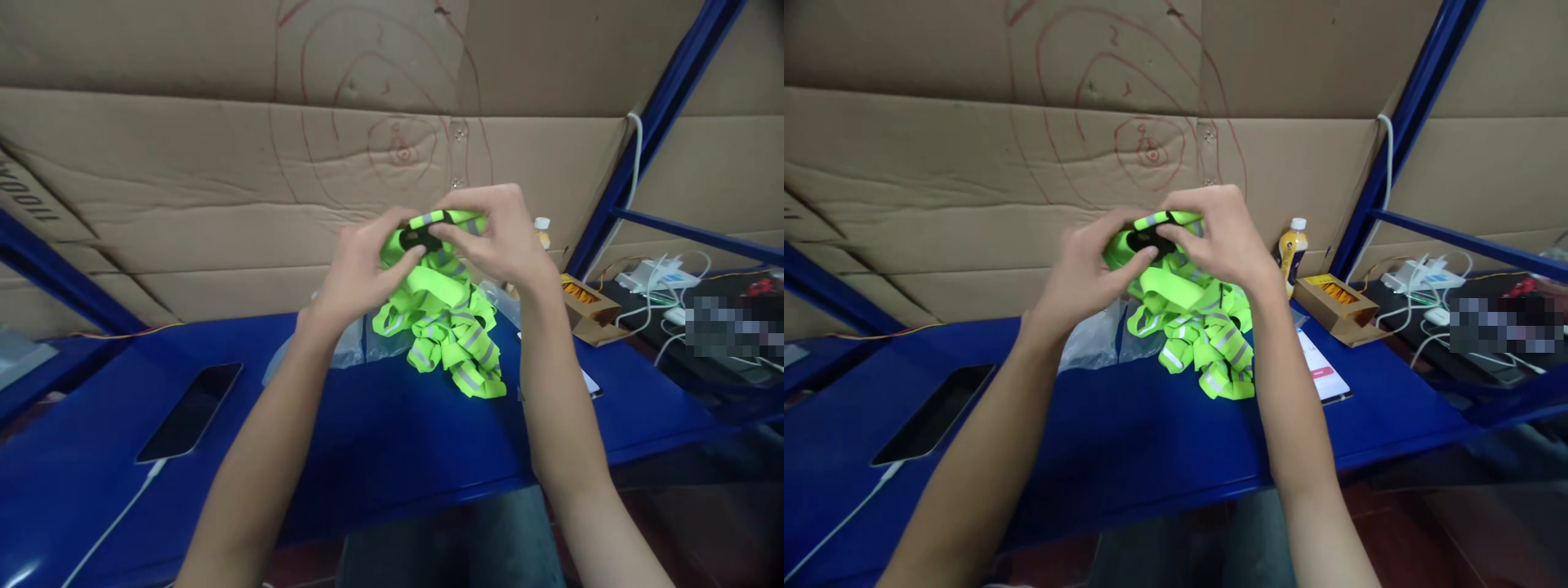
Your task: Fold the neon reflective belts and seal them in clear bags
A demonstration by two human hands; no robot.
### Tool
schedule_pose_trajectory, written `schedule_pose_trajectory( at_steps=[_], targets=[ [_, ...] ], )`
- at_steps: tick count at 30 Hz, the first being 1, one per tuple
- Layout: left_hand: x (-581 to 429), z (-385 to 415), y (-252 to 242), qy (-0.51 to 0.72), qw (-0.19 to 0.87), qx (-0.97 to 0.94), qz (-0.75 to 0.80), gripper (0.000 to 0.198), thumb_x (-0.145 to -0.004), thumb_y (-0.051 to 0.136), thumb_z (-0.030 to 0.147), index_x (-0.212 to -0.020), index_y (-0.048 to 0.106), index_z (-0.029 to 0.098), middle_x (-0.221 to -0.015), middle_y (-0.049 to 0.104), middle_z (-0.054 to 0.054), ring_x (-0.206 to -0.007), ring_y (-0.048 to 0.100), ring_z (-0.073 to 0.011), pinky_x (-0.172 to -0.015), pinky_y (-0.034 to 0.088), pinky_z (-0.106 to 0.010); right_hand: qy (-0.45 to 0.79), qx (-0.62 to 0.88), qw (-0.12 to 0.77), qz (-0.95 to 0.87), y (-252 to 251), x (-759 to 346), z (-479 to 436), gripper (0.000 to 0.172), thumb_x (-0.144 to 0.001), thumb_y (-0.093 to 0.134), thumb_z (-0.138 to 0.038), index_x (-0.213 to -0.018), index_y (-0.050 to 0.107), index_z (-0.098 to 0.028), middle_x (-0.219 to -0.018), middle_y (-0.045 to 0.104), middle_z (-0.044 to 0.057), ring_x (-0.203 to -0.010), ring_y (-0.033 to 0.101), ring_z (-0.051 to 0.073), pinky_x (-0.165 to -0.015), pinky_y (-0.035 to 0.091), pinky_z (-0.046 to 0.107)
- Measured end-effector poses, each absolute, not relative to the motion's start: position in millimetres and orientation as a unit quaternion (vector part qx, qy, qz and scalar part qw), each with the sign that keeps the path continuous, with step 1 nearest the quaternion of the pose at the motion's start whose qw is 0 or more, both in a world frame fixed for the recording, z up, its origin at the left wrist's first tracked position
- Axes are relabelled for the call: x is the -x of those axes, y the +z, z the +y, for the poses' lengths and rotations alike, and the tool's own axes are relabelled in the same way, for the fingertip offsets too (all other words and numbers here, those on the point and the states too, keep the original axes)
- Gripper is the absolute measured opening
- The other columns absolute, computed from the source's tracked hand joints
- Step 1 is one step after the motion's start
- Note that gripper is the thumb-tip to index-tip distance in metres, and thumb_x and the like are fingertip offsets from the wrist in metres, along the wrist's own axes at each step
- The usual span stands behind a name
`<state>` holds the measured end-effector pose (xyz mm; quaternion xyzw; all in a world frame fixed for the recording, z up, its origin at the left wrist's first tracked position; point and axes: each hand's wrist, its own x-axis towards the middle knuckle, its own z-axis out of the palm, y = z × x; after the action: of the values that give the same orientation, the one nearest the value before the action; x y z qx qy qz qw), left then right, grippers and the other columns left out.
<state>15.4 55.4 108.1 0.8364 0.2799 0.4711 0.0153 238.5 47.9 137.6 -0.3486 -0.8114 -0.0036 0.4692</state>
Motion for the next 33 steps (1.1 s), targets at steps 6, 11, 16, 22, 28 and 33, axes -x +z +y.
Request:
schedule_pose_trajectory(
  at_steps=[6, 11, 16, 22, 28, 33],
  targets=[
    [19, 83, 105, 0.494, 0.084, -0.801, 0.327, 0.019, -0.081, 0.068, 0.023, -0.099, 0.074, 0.020, -0.101, 0.078, -0.006, -0.097, 0.071, -0.0255, -0.088, 0.056, -0.034, -0.016, 0.362, 0.574, -0.734, 142, -267, 46, 0.006, -0.091, 0.080, -0.027, -0.091, 0.078, -0.022, -0.087, 0.076, 0.003, -0.085, 0.066, 0.022, -0.089, 0.053, 0.039],
    [37, 97, 99, 0.447, 0.005, -0.755, 0.479, 0.009, -0.078, 0.067, 0.017, -0.086, 0.070, 0.021, -0.074, 0.068, -0.005, -0.077, 0.066, -0.0273, -0.092, 0.055, -0.045, -0.113, 0.338, 0.704, -0.615, 144, -276, 50, 0.006, -0.093, 0.074, -0.017, -0.095, 0.078, -0.022, -0.092, 0.077, 0.006, -0.089, 0.067, 0.022, -0.088, 0.051, 0.037],
    [6, 68, 108, 0.579, -0.032, -0.719, 0.383, 0.028, -0.101, 0.065, 0.040, -0.125, 0.069, 0.026, -0.127, 0.073, -0.010, -0.119, 0.068, -0.0309, -0.108, 0.053, -0.046, -0.158, 0.341, 0.700, -0.607, 142, -262, 40, 0.011, -0.102, 0.068, -0.037, -0.103, 0.077, -0.032, -0.116, 0.080, 0.005, -0.115, 0.070, 0.029, -0.108, 0.053, 0.044],
    [-21, 48, 109, 0.537, -0.024, -0.797, 0.275, 0.054, -0.099, 0.072, 0.052, -0.146, 0.060, 0.027, -0.146, 0.065, -0.010, -0.139, 0.059, -0.0333, -0.117, 0.047, -0.045, -0.015, 0.338, 0.578, -0.742, 136, -242, 43, 0.021, -0.098, 0.073, -0.046, -0.098, 0.078, -0.026, -0.098, 0.077, 0.004, -0.105, 0.072, 0.027, -0.100, 0.057, 0.041],
    [4, 77, 102, 0.458, -0.051, -0.812, 0.359, 0.028, -0.089, 0.068, 0.030, -0.115, 0.073, 0.021, -0.094, 0.073, -0.005, -0.086, 0.068, -0.0266, -0.084, 0.054, -0.039, -0.073, 0.321, 0.671, -0.664, 128, -255, 74, 0.030, -0.102, 0.065, -0.055, -0.102, 0.072, -0.026, -0.096, 0.073, 0.003, -0.104, 0.069, 0.028, -0.100, 0.056, 0.046],
    [29, 87, 108, 0.500, -0.095, -0.731, 0.454, 0.015, -0.086, 0.070, 0.028, -0.100, 0.070, 0.023, -0.076, 0.062, -0.002, -0.081, 0.067, -0.0258, -0.082, 0.053, -0.040, -0.128, 0.331, 0.698, -0.622, 125, -252, 79, 0.028, -0.108, 0.056, -0.056, -0.110, 0.068, -0.031, -0.110, 0.075, 0.005, -0.112, 0.064, 0.027, -0.108, 0.052, 0.047]
  ],
)
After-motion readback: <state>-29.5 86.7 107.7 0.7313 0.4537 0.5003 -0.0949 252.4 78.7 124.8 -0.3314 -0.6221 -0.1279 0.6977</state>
